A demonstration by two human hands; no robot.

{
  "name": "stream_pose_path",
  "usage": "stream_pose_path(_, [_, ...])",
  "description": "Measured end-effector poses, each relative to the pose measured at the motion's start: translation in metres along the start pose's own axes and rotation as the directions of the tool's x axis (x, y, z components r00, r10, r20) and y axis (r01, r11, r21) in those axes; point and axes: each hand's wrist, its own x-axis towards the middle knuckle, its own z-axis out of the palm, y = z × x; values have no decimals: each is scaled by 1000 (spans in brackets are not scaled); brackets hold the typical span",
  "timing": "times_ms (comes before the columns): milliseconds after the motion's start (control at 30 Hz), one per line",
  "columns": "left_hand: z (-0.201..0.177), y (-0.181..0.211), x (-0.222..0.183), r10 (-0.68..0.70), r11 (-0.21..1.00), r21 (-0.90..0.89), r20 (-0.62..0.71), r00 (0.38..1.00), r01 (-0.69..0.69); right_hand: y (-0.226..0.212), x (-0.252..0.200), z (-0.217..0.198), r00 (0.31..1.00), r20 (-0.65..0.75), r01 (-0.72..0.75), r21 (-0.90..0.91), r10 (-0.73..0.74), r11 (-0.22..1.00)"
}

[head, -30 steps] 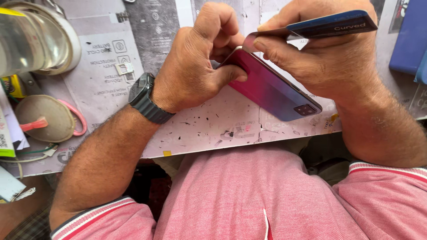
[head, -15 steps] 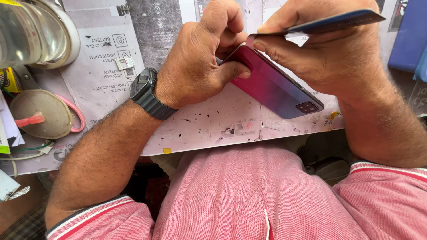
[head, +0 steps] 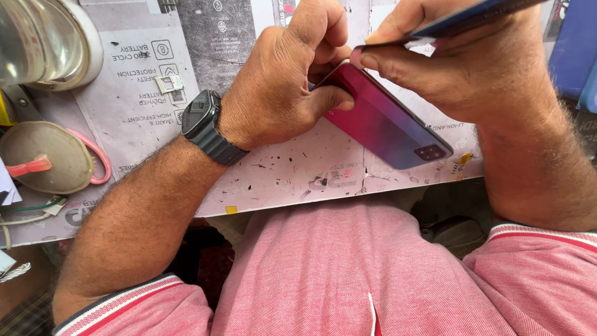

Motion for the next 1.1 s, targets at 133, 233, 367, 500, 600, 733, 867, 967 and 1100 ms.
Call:
stream_pose_path(133, [0, 0, 0, 6, 1000, 0, -4, 1000, -6, 2, -5, 3, 1000, 4, -27, 100, 27, 995])
stream_pose_path(233, [0, 0, 0, 70, 998, -3, -38, 997, -70, 4, -5, 5, 1000, 7, -23, 100, 23, 995])
stream_pose_path(367, [0, 0, 0, 14, 1000, -21, -22, 1000, -15, 8, -3, 6, 999, 2, 33, -37, -33, 999])
stream_pose_path(500, [0, 3, 1, 10, 997, -80, -38, 999, -13, 11, -6, 6, 999, 10, 42, -28, -42, 999])
stream_pose_path(600, [-1, 5, 2, -16, 994, -108, -32, 999, 12, 13, -8, 6, 999, 32, -17, 81, 15, 997])
stream_pose_path(733, [-1, 4, 3, 32, 998, -52, -53, 998, -35, 12, -11, 4, 993, 45, -113, 212, 106, 971])
stream_pose_path(867, [-1, 5, 3, -34, 997, -64, -20, 999, 32, 10, -10, 0, 993, 71, -110, 211, 97, 971])
stream_pose_path(967, [-1, 5, 7, 24, 998, -56, -40, 999, -27, 7, -10, -3, 985, 89, -167, 237, 150, 957])
stream_pose_path(1100, [-1, 7, 4, -20, 993, -116, -19, 1000, 17, 4, -13, -6, 981, 97, -186, 240, 167, 953])
